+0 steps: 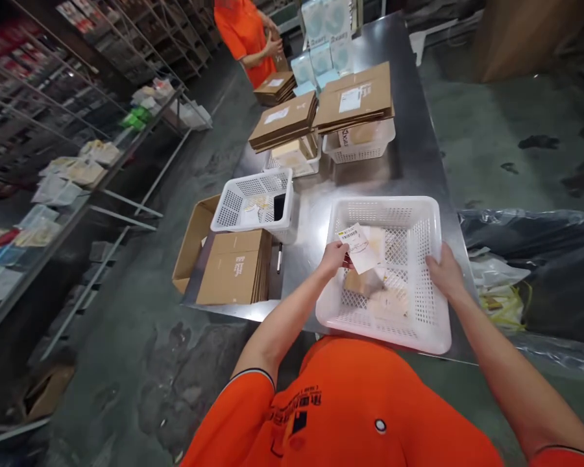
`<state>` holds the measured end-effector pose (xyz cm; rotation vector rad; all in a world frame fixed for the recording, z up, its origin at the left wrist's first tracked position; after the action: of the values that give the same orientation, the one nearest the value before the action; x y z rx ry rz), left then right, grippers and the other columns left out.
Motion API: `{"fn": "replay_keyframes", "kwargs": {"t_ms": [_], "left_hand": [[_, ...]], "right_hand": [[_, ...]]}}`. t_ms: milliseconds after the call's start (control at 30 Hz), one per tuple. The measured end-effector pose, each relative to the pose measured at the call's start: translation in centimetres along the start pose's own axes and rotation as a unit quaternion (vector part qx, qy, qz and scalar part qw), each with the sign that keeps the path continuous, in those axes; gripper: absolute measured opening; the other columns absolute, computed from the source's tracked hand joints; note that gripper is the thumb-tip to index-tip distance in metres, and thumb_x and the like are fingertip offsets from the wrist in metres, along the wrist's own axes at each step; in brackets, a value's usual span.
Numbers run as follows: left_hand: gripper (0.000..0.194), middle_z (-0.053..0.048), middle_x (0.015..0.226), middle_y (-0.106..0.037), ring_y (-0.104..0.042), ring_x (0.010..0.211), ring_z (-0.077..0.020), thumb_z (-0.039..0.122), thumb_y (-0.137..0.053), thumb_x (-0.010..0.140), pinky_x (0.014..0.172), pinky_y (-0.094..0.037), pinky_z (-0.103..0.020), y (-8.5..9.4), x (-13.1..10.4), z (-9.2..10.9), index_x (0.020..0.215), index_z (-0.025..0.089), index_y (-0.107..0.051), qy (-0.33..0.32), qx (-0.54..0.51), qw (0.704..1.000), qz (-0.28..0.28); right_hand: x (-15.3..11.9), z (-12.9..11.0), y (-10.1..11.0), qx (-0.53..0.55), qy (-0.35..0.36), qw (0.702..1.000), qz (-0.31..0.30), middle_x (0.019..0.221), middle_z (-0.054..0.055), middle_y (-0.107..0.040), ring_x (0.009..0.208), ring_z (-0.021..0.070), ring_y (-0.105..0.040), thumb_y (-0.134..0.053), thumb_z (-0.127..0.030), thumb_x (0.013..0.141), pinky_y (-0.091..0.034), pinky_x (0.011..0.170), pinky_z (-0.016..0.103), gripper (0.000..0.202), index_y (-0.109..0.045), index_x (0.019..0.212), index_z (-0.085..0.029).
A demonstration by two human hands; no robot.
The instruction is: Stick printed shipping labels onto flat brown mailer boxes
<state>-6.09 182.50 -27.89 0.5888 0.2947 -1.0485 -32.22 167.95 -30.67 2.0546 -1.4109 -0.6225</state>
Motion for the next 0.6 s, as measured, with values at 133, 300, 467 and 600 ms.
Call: {"fn": "replay_keyframes", "kwargs": {"t_ms": [133,300,467,600], "left_hand": [[0.041,-0.014,0.119,-0.065,-0.067,0.099,-0.0224,0.026,-0.056,0.09,0.091,-0.054,-0.036,3.3,-1.5,0.3,0.129,0.015,-0.058,-0.067,0.1,0.99,0.075],[0.071,-0.021,0.14,-0.053,-0.053,0.128,-0.0334,0.031,-0.065,0.086,0.104,-0.044,-0.043,7.0,-4.4,-2.8,0.15,0.015,-0.037,-0.097,0.33,0.924,0.169],[0.024,-0.012,0.107,-0.066,-0.063,0.106,-0.0251,0.024,-0.056,0.087,0.095,-0.049,-0.039,9.0,-5.1,-6.1,0.107,0.014,-0.065,-0.116,0.221,0.958,0.142],[0.035,-0.008,0.098,-0.069,-0.067,0.08,-0.0205,0.041,-0.065,0.08,0.075,-0.056,-0.036,15.7,-6.6,-4.4,0.105,0.016,-0.062,-0.163,-0.052,0.969,0.178]], "right_hand": [[0.0,-0.9,-0.9,-0.015,-0.004,1.0,0.004,0.12,0.016,-0.063,0.109,0.0315,-0.06,-0.046,-0.033,0.084,-0.048,0.095,0.046,0.053,-0.05,0.134,-0.015],[-0.7,-3.7,0.4,-0.106,0.028,0.993,0.042,0.108,0.018,-0.059,0.11,0.0357,-0.054,-0.047,-0.035,0.084,-0.044,0.098,0.052,0.041,-0.059,0.117,-0.014],[-1.6,-11.9,4.1,-0.008,0.086,0.996,0.013,0.096,0.012,-0.064,0.092,0.0284,-0.058,-0.052,-0.036,0.083,-0.048,0.092,0.05,0.035,-0.064,0.111,-0.018],[-2.2,-19.3,6.1,0.28,0.146,0.943,-0.103,0.117,0.007,-0.064,0.096,0.0226,-0.062,-0.057,-0.054,0.088,-0.056,0.085,0.044,0.053,-0.058,0.132,-0.025]]}}
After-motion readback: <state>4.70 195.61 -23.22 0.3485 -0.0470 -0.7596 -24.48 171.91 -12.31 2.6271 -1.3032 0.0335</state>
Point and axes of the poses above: each hand's wrist, its own x-axis towards the middle knuckle, its own y-axis out of the back of the hand, z = x × y, the point moved 8 cm from there along x, towards the middle knuckle
